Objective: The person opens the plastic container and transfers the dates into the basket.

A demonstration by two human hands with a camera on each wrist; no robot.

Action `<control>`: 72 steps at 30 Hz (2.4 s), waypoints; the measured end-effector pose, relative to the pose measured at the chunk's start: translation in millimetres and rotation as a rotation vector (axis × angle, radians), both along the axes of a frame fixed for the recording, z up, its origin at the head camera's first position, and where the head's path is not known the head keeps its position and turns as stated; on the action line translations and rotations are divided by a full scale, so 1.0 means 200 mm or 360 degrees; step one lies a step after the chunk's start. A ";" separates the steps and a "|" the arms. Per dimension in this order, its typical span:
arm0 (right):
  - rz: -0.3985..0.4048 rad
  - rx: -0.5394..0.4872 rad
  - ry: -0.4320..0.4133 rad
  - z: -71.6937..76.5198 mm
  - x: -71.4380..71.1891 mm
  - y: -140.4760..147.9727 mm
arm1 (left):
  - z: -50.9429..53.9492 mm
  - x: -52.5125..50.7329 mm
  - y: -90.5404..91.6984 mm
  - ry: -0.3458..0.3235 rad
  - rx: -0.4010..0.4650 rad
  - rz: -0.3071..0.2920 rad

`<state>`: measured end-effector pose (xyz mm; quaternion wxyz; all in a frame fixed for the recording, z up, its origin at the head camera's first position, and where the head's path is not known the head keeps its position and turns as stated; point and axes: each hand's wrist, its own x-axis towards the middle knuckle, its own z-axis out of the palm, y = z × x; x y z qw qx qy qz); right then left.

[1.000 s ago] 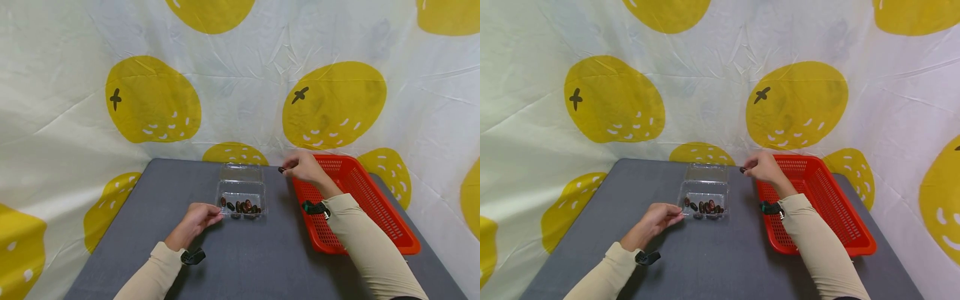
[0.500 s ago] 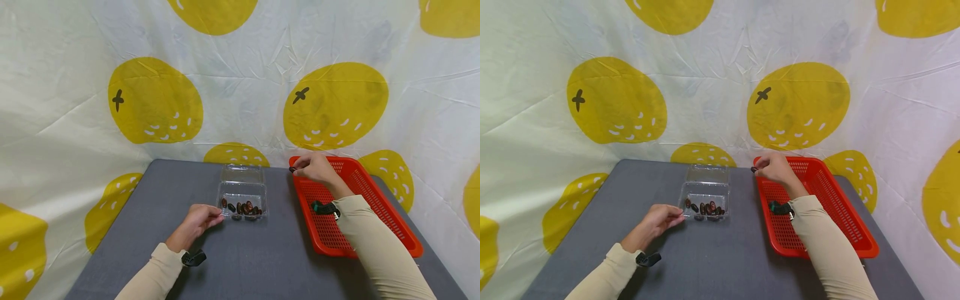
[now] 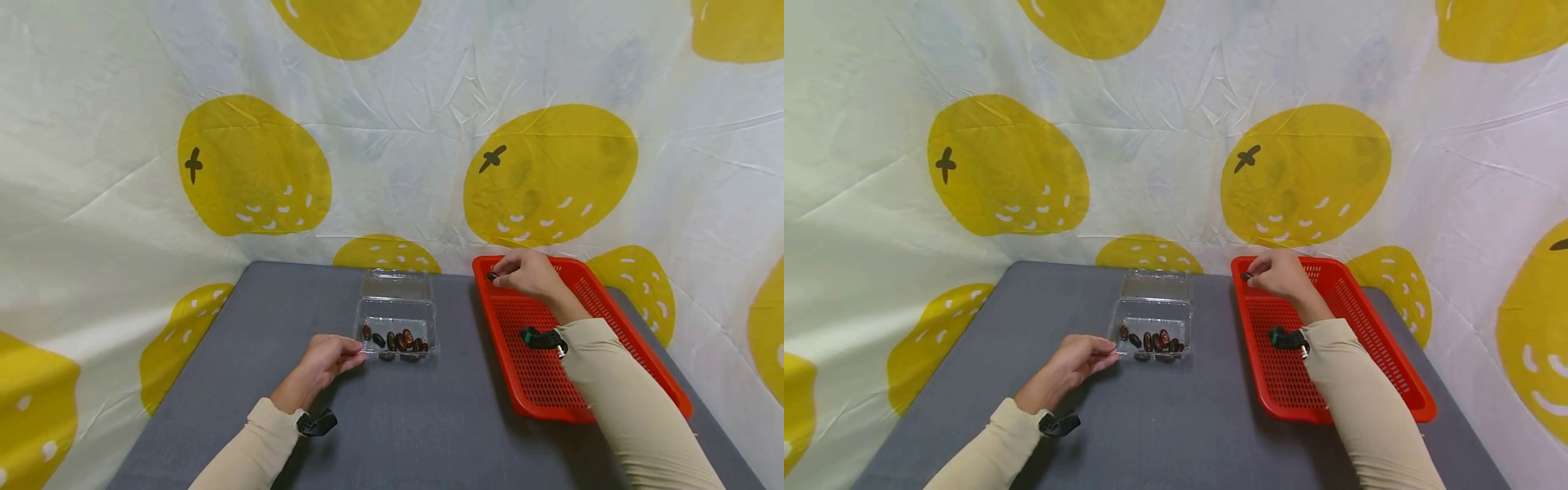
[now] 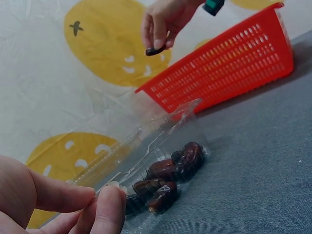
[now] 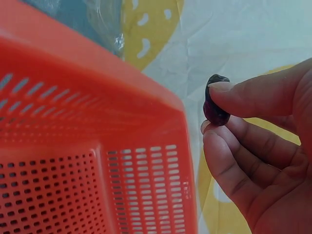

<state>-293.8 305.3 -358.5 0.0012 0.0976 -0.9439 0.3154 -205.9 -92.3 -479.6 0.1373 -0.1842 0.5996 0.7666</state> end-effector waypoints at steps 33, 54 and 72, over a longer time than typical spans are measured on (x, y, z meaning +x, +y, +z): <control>-0.0108 -0.0051 -0.0119 -0.10 -0.03 0.19 | -0.01 0.00 -0.01 0.0017 0.0007 -0.0026; -0.0148 -0.0078 -0.0173 -0.19 -0.04 0.18 | -0.02 0.01 -0.02 0.0042 0.0002 -0.0036; -0.0169 -0.0123 -0.0241 -0.28 -0.12 0.19 | -0.03 -0.01 -0.02 0.0014 0.0002 -0.0038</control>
